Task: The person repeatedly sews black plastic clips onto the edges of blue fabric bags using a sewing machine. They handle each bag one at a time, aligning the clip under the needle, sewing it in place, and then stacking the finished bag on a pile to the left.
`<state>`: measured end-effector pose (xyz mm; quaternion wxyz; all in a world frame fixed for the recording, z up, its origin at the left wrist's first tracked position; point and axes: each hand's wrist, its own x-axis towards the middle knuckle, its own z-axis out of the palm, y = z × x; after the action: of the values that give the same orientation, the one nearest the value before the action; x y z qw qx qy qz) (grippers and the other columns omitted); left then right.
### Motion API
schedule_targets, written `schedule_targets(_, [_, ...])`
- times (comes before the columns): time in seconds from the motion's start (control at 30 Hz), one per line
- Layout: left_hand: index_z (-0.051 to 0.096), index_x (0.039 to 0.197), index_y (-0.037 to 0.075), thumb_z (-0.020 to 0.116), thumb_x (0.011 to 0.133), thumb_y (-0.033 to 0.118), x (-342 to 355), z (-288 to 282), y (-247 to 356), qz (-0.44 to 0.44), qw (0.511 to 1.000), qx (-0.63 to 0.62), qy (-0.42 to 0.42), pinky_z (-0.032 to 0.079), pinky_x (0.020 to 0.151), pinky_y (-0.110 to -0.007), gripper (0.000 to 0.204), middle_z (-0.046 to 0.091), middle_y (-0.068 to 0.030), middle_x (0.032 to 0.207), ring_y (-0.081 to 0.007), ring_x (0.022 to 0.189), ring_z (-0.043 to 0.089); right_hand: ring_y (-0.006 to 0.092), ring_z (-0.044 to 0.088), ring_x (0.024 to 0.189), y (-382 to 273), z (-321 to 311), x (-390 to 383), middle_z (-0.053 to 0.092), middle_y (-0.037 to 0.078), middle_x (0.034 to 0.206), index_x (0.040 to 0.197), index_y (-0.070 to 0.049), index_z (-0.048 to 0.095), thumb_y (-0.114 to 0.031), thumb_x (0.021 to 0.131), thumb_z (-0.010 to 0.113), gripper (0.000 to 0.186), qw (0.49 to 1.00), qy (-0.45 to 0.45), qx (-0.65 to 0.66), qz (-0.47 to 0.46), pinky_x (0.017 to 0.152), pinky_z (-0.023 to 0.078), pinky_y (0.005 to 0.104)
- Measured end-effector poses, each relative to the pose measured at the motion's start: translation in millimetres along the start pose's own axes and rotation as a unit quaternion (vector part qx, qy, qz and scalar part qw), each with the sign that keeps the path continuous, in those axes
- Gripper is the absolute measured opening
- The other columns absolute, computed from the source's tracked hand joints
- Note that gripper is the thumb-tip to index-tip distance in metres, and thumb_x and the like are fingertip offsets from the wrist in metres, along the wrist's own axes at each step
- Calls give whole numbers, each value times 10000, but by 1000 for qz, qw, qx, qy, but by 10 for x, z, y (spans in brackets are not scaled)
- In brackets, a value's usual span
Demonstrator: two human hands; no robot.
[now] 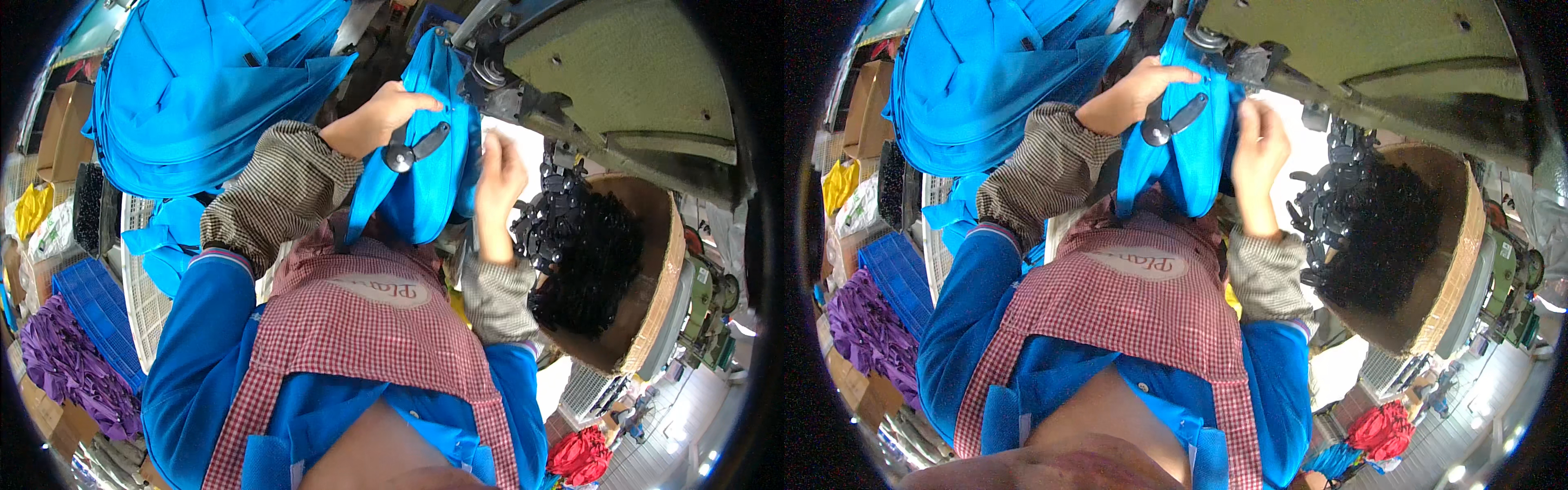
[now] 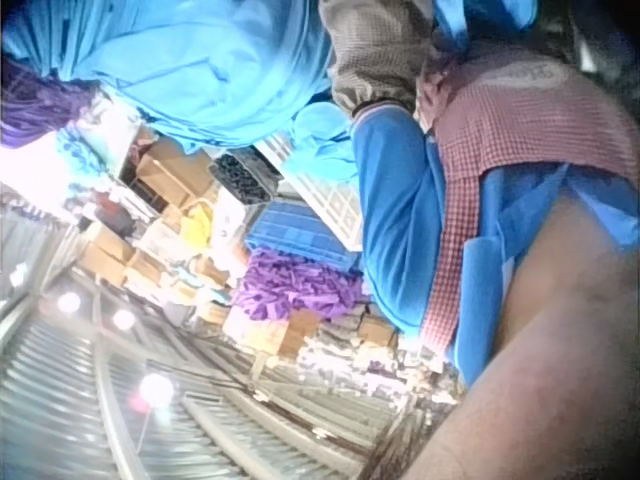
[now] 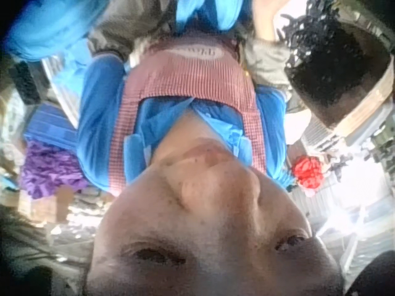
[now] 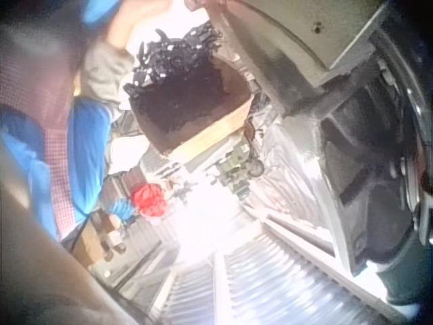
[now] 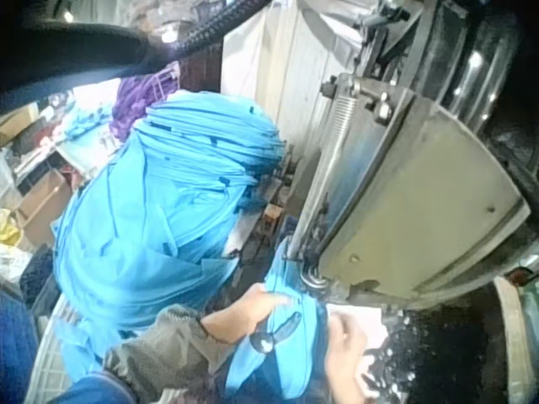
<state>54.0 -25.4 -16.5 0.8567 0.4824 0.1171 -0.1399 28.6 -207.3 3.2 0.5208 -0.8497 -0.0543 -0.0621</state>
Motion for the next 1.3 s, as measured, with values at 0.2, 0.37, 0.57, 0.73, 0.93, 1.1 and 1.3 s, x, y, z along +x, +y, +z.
schedule_targets(0.2, [645,839,16,642,742,114,-1,41,9,32,998,54,26,484,652,-282,137,650,-68,794,-143,683,607,104,523,426,-244,238,-65,564,48,542,651,-27,559,-211,860,576,279,956,-89,236,151,419,423,198])
schedule_targets(0.37, [628,914,22,603,813,195,-377,121,-127,30,999,4,-44,441,722,-248,202,637,-31,860,-103,762,583,81,473,374,-144,173,93,532,26,503,601,-52,537,-228,849,594,309,946,-92,263,166,355,363,198])
schedule_targets(0.57, [603,995,14,622,788,137,-477,46,-423,17,998,-45,-32,457,756,-282,242,627,-52,919,-133,831,585,184,524,401,37,103,305,535,108,459,587,4,621,-288,782,632,351,988,-50,-144,-20,445,413,331])
schedule_targets(0.73, [596,991,9,642,734,82,-447,-6,-209,-54,994,-49,-82,477,743,-305,271,627,-69,898,-160,783,604,350,586,860,1391,199,1027,596,202,985,1095,-120,560,-235,807,528,312,920,-178,-336,-89,726,441,437])
schedule_targets(0.93, [597,938,-24,700,691,108,-595,28,-206,19,999,-3,-37,474,726,-282,298,624,-89,872,-156,783,599,371,551,908,1324,383,1060,570,212,1036,1090,-81,547,-236,812,549,319,929,-280,-226,-85,755,423,440])
schedule_targets(1.1, [516,1072,-67,745,683,147,-1183,40,-428,77,997,-27,-17,475,773,-301,499,590,-100,1007,-169,919,566,339,575,852,1269,411,953,595,206,951,987,-46,598,-220,787,611,265,909,-161,-363,-128,719,430,424])
schedule_targets(1.3, [408,1199,-49,736,699,147,-1507,62,-550,62,998,-22,-4,445,865,-321,629,531,-114,1128,-185,1004,530,180,575,548,1253,332,957,619,92,641,736,-1,644,-71,765,633,76,995,-65,78,25,537,467,276])
